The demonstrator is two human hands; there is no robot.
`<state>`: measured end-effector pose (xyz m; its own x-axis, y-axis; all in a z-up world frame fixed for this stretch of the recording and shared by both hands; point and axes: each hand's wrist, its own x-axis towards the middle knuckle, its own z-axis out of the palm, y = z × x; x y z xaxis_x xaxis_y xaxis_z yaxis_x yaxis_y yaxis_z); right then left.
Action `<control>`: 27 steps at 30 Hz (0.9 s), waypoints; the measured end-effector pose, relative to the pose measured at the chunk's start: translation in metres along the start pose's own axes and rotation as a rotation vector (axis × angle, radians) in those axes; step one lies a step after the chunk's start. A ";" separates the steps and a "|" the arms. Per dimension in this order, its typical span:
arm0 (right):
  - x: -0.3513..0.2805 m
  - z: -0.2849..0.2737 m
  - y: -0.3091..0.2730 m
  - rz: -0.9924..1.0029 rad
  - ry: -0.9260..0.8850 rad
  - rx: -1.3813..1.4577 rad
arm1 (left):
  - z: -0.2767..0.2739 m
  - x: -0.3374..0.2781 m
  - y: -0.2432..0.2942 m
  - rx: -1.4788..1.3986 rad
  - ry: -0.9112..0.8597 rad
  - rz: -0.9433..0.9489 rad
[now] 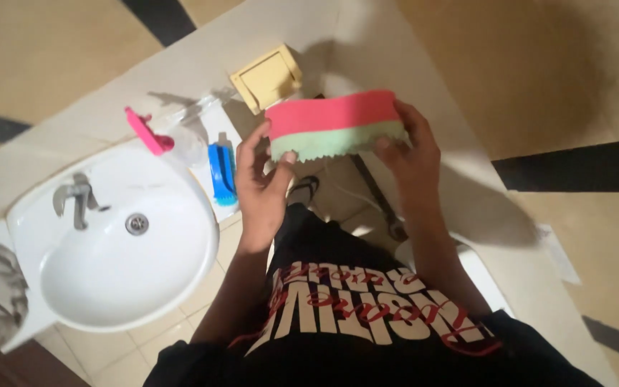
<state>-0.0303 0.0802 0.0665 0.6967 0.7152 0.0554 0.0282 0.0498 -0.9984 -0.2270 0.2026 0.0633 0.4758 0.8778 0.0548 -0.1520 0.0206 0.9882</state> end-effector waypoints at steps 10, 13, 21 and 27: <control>-0.031 0.010 -0.005 0.102 -0.124 0.129 | -0.005 -0.068 0.010 -0.025 0.200 -0.032; -0.032 0.022 -0.016 0.213 -0.143 0.082 | -0.009 -0.072 0.015 -0.009 0.263 -0.114; -0.024 0.044 -0.006 0.082 -0.310 0.246 | -0.028 -0.073 0.011 0.023 0.326 0.003; 0.000 0.074 -0.014 0.049 -0.356 0.260 | -0.047 -0.048 0.025 0.077 0.355 0.028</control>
<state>-0.0840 0.1315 0.0820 0.4007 0.9146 0.0549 -0.2121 0.1508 -0.9655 -0.2943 0.1832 0.0787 0.1398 0.9893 0.0427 -0.0883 -0.0305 0.9956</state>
